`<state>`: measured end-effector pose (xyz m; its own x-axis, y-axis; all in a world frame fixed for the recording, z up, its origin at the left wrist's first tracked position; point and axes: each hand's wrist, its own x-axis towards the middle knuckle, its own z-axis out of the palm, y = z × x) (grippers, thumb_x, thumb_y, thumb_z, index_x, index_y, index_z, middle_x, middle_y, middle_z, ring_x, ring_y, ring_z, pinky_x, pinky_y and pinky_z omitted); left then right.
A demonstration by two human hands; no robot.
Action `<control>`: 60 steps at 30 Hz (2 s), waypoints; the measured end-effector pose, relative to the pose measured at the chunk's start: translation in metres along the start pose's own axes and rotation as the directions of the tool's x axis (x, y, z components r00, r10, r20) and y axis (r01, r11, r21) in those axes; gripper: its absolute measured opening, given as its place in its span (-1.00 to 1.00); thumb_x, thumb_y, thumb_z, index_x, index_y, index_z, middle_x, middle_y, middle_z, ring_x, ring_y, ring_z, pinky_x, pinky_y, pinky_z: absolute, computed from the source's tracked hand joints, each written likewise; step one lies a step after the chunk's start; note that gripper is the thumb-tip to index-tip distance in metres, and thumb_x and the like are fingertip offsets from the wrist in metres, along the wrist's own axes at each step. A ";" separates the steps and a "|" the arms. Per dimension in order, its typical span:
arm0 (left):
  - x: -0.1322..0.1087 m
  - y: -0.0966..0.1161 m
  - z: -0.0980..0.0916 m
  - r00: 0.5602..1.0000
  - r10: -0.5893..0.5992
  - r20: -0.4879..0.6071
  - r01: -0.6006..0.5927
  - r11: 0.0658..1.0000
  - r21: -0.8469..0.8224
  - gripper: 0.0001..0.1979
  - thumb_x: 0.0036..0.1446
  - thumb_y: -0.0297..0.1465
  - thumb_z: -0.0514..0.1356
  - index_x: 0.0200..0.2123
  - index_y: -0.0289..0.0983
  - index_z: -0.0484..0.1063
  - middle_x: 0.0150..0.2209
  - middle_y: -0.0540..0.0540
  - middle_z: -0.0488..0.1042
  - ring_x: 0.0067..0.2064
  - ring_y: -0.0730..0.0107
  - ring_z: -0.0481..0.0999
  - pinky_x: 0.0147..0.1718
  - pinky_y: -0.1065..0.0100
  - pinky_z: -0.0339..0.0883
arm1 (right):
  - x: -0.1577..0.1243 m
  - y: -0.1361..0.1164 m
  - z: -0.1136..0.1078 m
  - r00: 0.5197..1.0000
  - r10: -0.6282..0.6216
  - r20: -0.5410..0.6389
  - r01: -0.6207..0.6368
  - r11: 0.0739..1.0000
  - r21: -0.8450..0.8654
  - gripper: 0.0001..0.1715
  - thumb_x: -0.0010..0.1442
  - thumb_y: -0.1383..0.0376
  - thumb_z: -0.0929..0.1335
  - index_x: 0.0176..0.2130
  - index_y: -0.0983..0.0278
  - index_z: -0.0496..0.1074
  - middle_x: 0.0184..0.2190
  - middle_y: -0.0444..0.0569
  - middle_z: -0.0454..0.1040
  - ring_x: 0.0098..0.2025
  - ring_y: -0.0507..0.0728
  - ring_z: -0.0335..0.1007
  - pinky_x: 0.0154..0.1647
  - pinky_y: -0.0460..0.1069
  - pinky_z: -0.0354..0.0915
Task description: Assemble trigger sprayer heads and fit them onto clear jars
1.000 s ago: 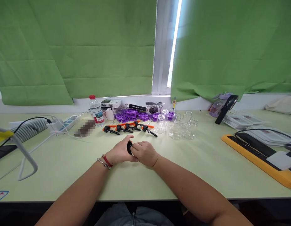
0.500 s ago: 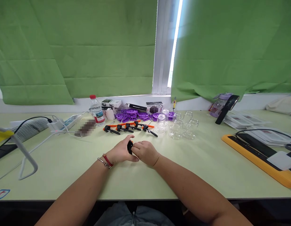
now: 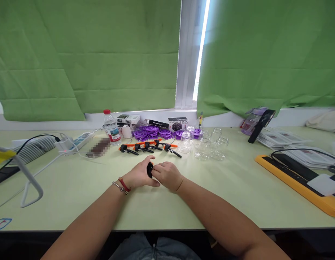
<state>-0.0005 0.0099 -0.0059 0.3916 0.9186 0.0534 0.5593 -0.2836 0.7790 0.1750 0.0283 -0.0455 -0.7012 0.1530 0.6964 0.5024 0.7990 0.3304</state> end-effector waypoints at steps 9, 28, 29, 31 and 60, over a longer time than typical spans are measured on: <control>0.000 0.002 -0.002 1.000 -0.030 0.009 0.029 0.999 0.035 0.08 -0.46 -0.18 0.45 0.19 -0.23 0.10 -0.15 -0.12 0.44 -0.17 0.15 0.45 -0.21 0.26 0.32 | 0.001 -0.001 -0.002 0.999 -0.020 -0.031 0.020 1.000 0.012 -0.80 0.16 0.48 0.22 -0.43 0.30 0.36 -0.52 -0.14 0.36 -0.52 0.00 0.09 -0.48 -0.03 -0.07; -0.001 0.003 -0.002 0.999 -0.027 0.018 0.026 0.997 0.074 0.14 -0.48 -0.07 0.44 0.22 -0.20 0.06 -0.11 -0.16 0.40 -0.14 0.13 0.43 -0.19 0.22 0.33 | 0.001 0.000 0.000 1.000 -0.005 0.004 0.005 1.000 -0.008 -0.78 0.19 0.46 0.22 -0.45 0.28 0.32 -0.54 -0.14 0.34 -0.53 -0.01 0.10 -0.48 -0.03 -0.08; -0.001 0.004 -0.002 1.000 -0.027 0.014 0.026 0.997 0.072 0.14 -0.47 -0.08 0.45 0.22 -0.20 0.06 -0.12 -0.15 0.41 -0.14 0.13 0.43 -0.18 0.21 0.33 | 0.001 0.000 0.000 1.000 -0.003 0.007 0.003 1.000 -0.007 -0.78 0.18 0.46 0.22 -0.46 0.28 0.32 -0.53 -0.14 0.35 -0.53 -0.01 0.10 -0.48 -0.03 -0.08; -0.001 0.005 -0.001 1.000 -0.024 0.004 0.023 0.997 0.076 0.14 -0.47 -0.10 0.45 0.22 -0.20 0.06 -0.13 -0.14 0.41 -0.13 0.12 0.43 -0.18 0.21 0.33 | 0.001 0.000 0.000 1.000 -0.002 0.002 0.002 1.000 -0.003 -0.77 0.17 0.47 0.22 -0.48 0.28 0.32 -0.54 -0.14 0.34 -0.53 -0.01 0.09 -0.48 -0.03 -0.08; -0.001 -0.001 -0.007 0.996 -0.041 -0.080 0.047 0.996 0.071 0.03 -0.38 -0.19 0.42 0.22 -0.19 0.10 -0.06 -0.17 0.42 -0.06 0.07 0.44 -0.08 0.17 0.31 | -0.006 0.000 0.000 0.976 0.137 0.170 -0.148 0.987 0.058 -0.79 0.23 0.34 0.24 -0.41 0.29 0.39 -0.49 -0.09 0.43 -0.55 0.00 0.15 -0.48 -0.03 -0.07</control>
<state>-0.0064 0.0112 -0.0028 0.3089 0.9484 0.0711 0.6276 -0.2594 0.7340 0.1794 0.0279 -0.0501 -0.7018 0.3576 0.6162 0.5705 0.8000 0.1856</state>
